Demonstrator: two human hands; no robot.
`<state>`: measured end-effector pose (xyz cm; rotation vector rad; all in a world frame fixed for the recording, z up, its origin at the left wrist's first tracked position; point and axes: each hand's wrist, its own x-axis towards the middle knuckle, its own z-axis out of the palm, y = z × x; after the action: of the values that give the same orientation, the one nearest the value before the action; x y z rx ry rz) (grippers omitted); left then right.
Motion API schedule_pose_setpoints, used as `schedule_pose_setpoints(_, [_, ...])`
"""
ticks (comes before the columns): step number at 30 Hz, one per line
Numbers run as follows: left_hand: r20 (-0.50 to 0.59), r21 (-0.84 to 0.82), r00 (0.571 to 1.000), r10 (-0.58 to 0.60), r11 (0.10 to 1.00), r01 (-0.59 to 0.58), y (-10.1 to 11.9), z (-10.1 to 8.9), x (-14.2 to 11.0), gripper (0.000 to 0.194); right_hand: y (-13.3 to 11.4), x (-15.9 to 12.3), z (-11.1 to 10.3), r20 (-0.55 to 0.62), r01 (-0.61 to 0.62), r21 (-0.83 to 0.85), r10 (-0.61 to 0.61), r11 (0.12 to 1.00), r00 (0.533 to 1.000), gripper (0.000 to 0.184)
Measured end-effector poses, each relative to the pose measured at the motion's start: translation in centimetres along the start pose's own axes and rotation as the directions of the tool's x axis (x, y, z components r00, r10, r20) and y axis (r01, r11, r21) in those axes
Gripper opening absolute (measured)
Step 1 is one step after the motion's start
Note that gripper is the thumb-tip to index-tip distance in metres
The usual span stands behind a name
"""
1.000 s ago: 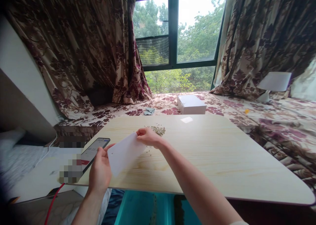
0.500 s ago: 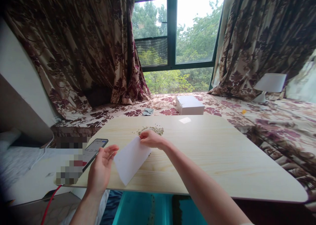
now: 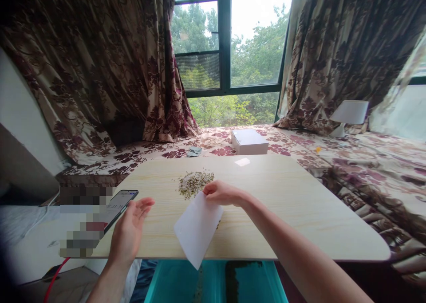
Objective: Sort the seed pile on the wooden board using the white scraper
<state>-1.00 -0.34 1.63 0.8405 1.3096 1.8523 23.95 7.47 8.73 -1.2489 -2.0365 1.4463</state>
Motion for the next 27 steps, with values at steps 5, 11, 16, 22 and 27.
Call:
schedule_pose_setpoints(5, [0.109, 0.212, 0.994, 0.002, 0.977, -0.025, 0.4, 0.0, 0.0, 0.048, 1.4, -3.2, -2.9, -0.205, 0.05, 0.19, -0.01, 0.98, 0.979, 0.02])
schedule_pose_setpoints(11, [0.327, 0.52, 0.941, 0.084, 0.816, -0.253, -0.3, 0.6, -0.4, 0.032, 5.3, -5.8, -5.9, -0.373, 0.064, 0.374, 0.087, 0.925, 0.924, 0.023])
schedule_pose_setpoints(16, [0.361, 0.553, 0.924, 0.126, 0.769, -0.321, -1.0, 0.4, -0.3, 0.03, 6.3, -6.2, -5.6, -0.321, 0.031, 0.379, 0.1, 0.925, 0.942, 0.024])
schedule_pose_setpoints(22, [0.361, 0.546, 0.925, 0.122, 0.776, -0.315, -0.9, 0.2, -0.3, 0.031, 5.5, -7.3, -5.0, -0.244, -0.044, 0.318, 0.126, 0.947, 0.962, 0.028])
schedule_pose_setpoints(27, [0.353, 0.546, 0.927, 0.127, 0.776, -0.315, -0.9, 0.3, -0.3, 0.029, 5.1, -9.5, -4.5, -0.19, -0.1, 0.3, 0.162, 0.949, 0.968, 0.027])
